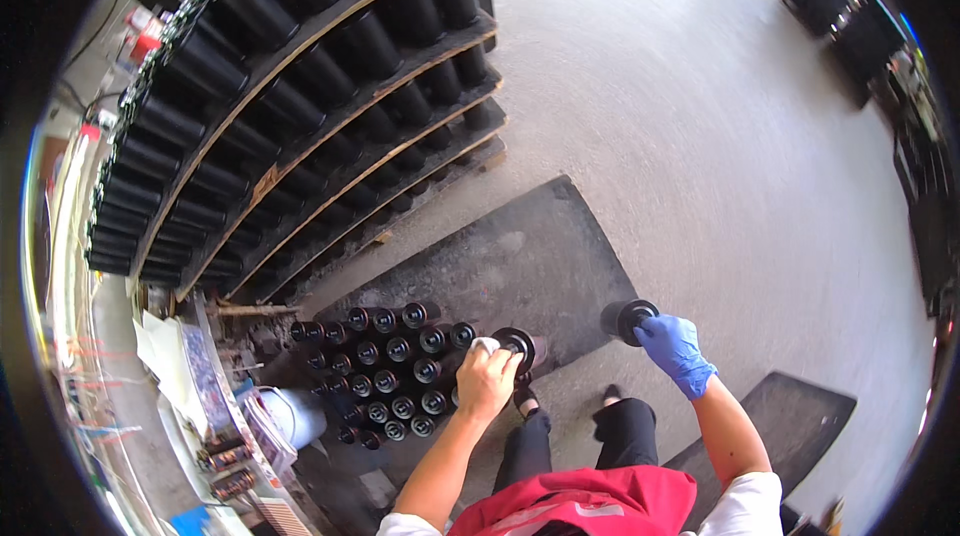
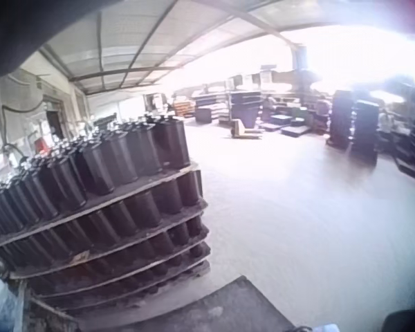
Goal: The person applies decorative labels to cylindrical black containers. They peel the backing from a label, align it on the container, and smooth it down with a green tool to remove air bubbles. The person handles the containers one at a time, rotating them to ensure the label is straight and adhered properly.
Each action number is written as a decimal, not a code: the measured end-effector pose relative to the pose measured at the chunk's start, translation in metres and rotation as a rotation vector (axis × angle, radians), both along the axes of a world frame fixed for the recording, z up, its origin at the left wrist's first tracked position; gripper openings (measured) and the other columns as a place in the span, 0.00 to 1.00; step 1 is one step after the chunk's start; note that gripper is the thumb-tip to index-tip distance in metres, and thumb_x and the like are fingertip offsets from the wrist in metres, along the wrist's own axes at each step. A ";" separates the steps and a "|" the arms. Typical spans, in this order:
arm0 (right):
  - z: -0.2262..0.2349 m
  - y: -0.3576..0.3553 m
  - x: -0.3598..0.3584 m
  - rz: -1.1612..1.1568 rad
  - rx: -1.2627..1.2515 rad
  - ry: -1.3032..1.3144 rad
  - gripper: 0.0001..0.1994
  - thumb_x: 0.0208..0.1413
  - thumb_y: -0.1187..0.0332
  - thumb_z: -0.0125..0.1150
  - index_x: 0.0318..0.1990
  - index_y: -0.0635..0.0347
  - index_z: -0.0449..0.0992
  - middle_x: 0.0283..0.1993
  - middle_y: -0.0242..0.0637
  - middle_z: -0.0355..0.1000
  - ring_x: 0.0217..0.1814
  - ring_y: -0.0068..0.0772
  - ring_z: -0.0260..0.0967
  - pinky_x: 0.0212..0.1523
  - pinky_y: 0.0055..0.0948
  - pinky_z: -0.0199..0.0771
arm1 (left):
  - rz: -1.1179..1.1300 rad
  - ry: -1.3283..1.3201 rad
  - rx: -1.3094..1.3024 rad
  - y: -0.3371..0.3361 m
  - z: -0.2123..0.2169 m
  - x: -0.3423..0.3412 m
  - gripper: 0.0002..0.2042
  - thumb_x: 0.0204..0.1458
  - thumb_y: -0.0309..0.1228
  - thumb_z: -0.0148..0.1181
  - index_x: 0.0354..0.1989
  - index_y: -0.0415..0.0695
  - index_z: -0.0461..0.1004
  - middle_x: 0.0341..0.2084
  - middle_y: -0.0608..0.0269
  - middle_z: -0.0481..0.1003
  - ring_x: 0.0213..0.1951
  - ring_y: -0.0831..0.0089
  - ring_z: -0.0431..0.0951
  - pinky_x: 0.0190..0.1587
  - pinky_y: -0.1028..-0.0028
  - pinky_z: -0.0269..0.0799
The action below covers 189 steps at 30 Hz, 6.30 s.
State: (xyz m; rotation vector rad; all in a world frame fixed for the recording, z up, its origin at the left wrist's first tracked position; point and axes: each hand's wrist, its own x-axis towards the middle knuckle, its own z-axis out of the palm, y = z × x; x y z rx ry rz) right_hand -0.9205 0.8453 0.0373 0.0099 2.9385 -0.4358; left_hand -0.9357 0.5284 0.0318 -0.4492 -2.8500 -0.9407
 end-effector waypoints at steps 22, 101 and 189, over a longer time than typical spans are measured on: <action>-0.365 0.077 -0.460 0.457 -0.108 -0.174 0.11 0.53 0.60 0.55 0.30 0.57 0.78 0.29 0.46 0.74 0.31 0.52 0.74 0.32 0.44 0.74 | 0.513 -0.239 -0.197 0.200 -0.364 -0.357 0.10 0.49 0.36 0.60 0.25 0.43 0.75 0.30 0.53 0.72 0.35 0.55 0.74 0.36 0.59 0.72; -0.588 0.279 -0.468 0.310 -0.156 -0.358 0.20 0.48 0.77 0.47 0.50 0.56 0.73 0.45 0.51 0.73 0.48 0.52 0.71 0.48 0.41 0.72 | 2.009 -1.500 1.443 0.335 -0.552 0.055 0.38 0.48 0.45 0.66 0.65 0.52 0.53 0.60 0.62 0.59 0.62 0.54 0.61 0.51 0.62 0.65; -0.445 -0.234 0.003 1.336 -0.293 -0.463 0.08 0.48 0.74 0.51 0.37 0.57 0.70 0.18 0.36 0.67 0.17 0.37 0.69 0.14 0.36 0.66 | 0.561 -0.443 -0.247 -0.144 -0.379 -0.021 0.24 0.52 0.37 0.59 0.60 0.54 0.66 0.37 0.49 0.70 0.38 0.53 0.73 0.41 0.61 0.71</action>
